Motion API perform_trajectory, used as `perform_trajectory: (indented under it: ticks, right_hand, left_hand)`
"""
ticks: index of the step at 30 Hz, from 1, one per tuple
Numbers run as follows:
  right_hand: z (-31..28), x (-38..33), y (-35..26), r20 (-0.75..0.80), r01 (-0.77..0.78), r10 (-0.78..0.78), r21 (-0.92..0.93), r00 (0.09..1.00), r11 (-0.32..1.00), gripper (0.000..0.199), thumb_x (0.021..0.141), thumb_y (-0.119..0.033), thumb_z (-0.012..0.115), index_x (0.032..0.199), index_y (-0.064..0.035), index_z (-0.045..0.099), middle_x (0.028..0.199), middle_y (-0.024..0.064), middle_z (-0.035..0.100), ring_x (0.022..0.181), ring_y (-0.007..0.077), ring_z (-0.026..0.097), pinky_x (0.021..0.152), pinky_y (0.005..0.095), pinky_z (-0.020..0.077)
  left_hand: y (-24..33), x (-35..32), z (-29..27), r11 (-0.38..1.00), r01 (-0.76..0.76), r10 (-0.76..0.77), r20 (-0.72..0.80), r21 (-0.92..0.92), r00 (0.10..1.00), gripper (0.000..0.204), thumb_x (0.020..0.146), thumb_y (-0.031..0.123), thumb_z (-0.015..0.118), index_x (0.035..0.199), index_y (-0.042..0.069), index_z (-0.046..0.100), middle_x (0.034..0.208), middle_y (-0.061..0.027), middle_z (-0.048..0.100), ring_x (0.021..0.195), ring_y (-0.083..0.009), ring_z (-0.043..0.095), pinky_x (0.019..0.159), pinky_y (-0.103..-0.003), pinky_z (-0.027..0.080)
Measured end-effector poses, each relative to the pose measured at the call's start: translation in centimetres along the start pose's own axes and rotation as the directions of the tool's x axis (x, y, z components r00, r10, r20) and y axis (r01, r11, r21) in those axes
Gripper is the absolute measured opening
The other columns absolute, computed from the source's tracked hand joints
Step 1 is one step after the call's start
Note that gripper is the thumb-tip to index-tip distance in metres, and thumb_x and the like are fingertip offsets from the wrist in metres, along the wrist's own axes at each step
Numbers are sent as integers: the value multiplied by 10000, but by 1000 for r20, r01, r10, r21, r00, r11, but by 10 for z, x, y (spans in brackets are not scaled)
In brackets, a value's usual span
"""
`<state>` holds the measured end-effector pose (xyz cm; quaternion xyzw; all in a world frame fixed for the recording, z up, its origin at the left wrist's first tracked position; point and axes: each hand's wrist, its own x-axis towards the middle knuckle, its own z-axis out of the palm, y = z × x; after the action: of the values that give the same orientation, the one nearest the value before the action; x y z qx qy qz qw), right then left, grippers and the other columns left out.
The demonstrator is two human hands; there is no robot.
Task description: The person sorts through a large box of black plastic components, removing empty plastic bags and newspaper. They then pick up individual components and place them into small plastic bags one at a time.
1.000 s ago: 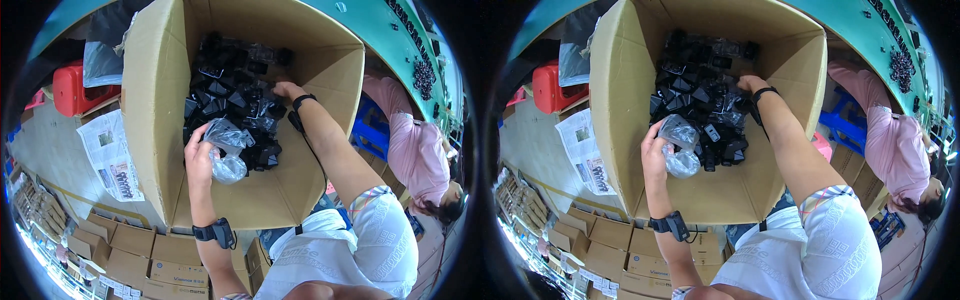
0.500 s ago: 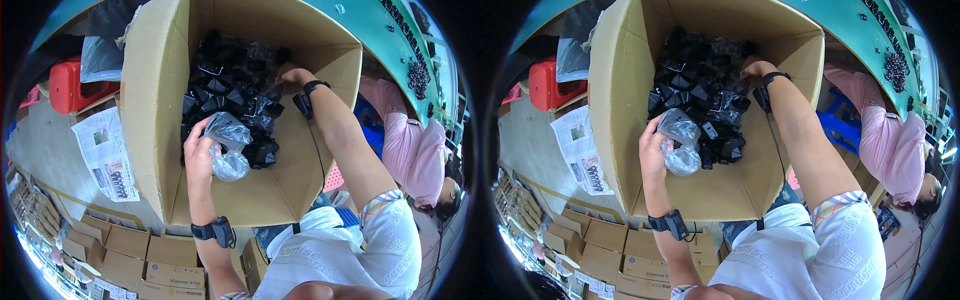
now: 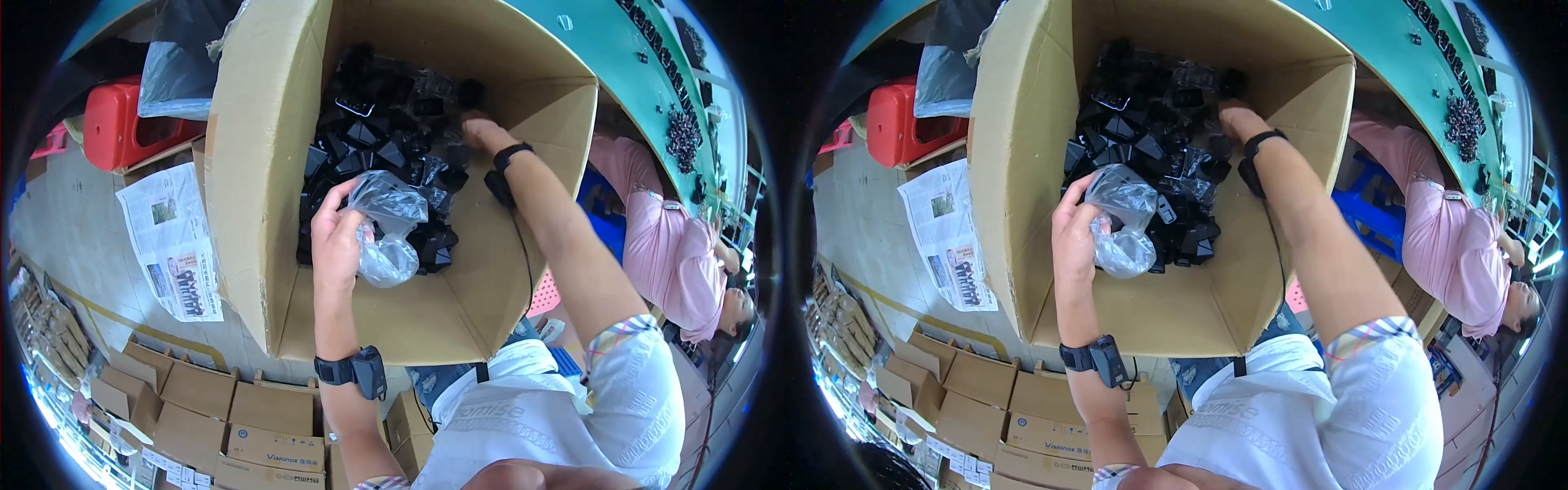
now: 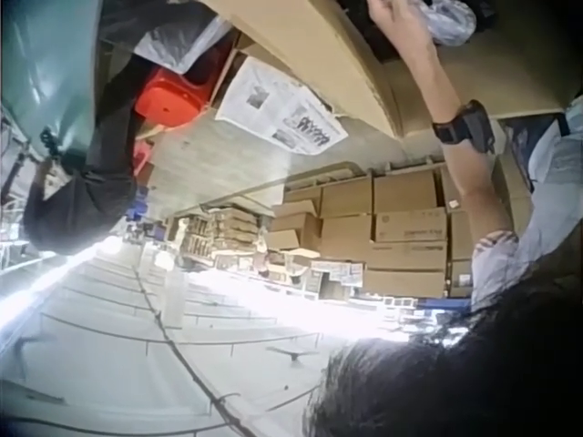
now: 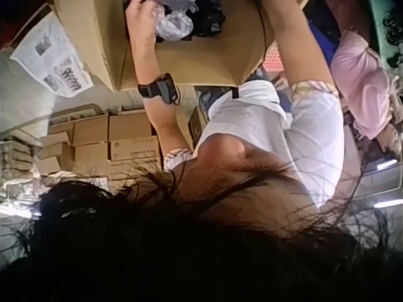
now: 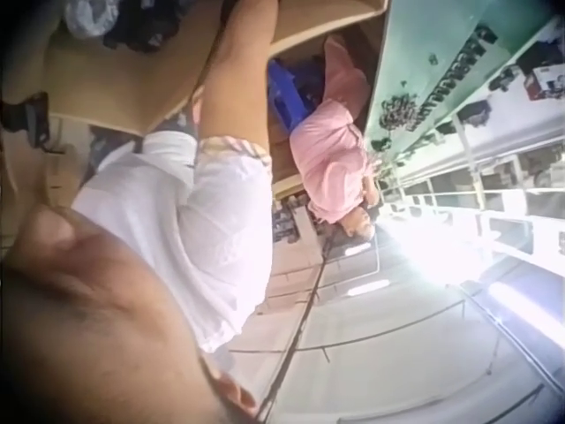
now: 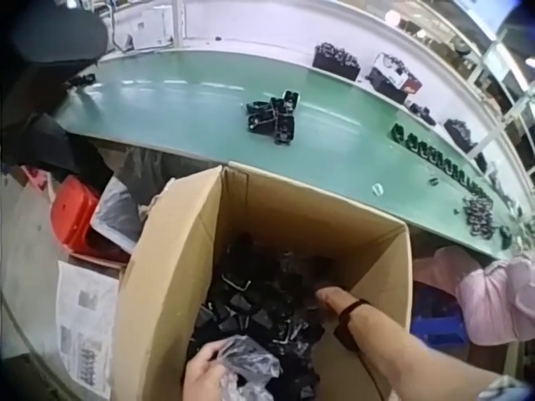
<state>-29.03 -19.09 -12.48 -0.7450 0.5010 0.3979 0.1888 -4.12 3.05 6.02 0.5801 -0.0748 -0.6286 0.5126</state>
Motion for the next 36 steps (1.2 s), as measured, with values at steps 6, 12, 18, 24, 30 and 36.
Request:
perform_trajectory:
  ticks: [6,12,18,24,30,36]
  right_hand:
    - [-96,-79,-46,-60,550,-548,15,834,835,72,684,-87,684,744,-49,692,766,128,688,761,306,662,693,411,519]
    - [-122,-168,-59,-426,701,-570,556,702,447,103,751,-23,673,824,-15,600,699,72,641,642,138,623,613,282,496]
    - [-108,-215,-76,-454,562,-386,793,803,235,91,867,-63,672,906,12,636,783,4,631,726,47,585,652,205,493]
    - [-106,-229,-89,-485,583,-375,783,790,216,100,863,-55,650,900,38,648,815,41,655,730,76,608,676,232,523]
    - [-106,-237,-101,-574,676,-358,646,737,355,123,811,-48,638,893,44,646,785,115,662,698,169,653,675,277,541]
    - [-94,-232,-112,-614,675,-288,621,735,398,117,823,-56,617,881,41,644,786,126,660,700,186,663,672,287,542]
  left_hand:
    - [-9,2,-7,998,20,-23,-52,-58,998,380,814,-20,498,1186,-23,574,836,-44,638,590,-57,501,533,-203,407]
    - [-14,9,-12,952,106,-115,-11,-286,993,318,838,22,480,1124,-23,611,831,-35,627,600,-71,493,532,-204,395]
    - [-10,8,-5,945,103,-92,48,-311,995,302,845,30,476,1110,-22,610,818,-36,619,581,-71,481,523,-204,387]
    - [-13,6,3,990,49,-57,-55,-132,997,271,872,37,462,1093,-12,610,826,-24,623,607,-62,502,535,-199,387]
    - [-21,5,8,999,-37,39,-177,17,984,270,894,30,437,1102,-29,597,847,-45,646,646,-59,543,569,-215,435]
    - [-27,6,5,974,-79,141,-290,212,947,275,856,34,453,1066,-54,607,802,-70,658,685,-72,571,625,-231,467]
